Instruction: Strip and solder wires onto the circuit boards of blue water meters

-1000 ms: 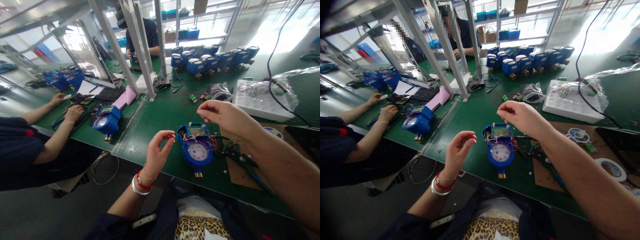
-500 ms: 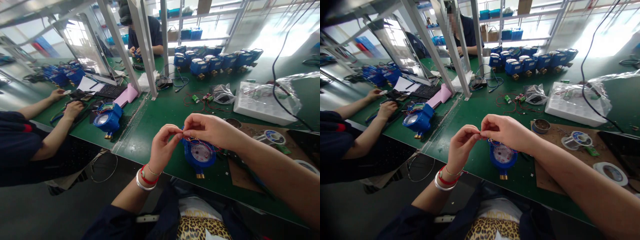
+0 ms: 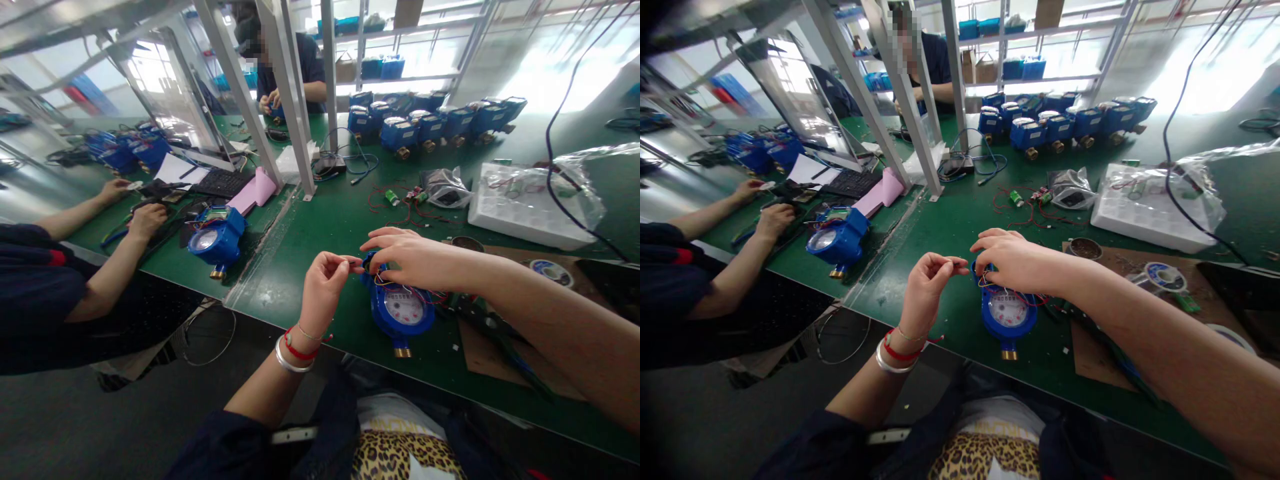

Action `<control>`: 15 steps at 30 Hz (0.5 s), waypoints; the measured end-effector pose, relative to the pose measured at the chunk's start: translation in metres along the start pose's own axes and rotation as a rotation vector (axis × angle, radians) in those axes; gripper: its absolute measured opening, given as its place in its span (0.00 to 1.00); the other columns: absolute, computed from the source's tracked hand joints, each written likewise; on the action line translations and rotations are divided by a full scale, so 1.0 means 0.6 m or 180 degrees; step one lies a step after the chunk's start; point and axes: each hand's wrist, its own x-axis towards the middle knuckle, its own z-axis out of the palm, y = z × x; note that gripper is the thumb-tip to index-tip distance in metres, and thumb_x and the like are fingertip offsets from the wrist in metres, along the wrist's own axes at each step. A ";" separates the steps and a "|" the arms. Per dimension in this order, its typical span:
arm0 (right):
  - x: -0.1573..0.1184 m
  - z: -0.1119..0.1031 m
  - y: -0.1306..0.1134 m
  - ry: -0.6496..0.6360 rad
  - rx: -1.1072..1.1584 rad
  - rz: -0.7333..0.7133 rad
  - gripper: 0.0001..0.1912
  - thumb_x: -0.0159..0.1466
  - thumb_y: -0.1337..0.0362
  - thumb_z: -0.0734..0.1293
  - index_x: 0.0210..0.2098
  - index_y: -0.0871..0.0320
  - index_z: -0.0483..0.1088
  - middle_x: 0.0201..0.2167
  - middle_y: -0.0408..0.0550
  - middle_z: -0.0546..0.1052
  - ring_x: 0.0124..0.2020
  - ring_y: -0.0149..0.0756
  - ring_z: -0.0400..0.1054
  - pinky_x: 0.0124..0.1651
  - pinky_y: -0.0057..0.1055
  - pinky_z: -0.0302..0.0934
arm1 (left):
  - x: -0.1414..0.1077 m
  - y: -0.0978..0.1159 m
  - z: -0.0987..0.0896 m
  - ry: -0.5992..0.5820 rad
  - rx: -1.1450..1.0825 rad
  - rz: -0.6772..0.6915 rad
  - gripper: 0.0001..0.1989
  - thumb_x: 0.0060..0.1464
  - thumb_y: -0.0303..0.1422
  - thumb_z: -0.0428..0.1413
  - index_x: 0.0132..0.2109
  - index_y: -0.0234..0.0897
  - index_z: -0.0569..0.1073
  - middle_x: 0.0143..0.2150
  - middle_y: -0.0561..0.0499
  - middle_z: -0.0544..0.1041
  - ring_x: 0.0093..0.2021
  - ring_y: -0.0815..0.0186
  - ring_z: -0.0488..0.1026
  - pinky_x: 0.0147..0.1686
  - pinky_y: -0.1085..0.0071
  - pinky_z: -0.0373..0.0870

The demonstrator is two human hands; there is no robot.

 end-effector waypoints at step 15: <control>0.001 -0.002 -0.010 0.0247 0.0448 0.0512 0.12 0.65 0.64 0.62 0.39 0.55 0.78 0.39 0.43 0.80 0.41 0.35 0.73 0.45 0.29 0.61 | 0.012 -0.023 0.011 -0.0165 -0.0105 -0.0179 0.08 0.57 0.35 0.58 0.38 0.34 0.72 0.39 0.46 0.79 0.38 0.64 0.77 0.45 0.66 0.71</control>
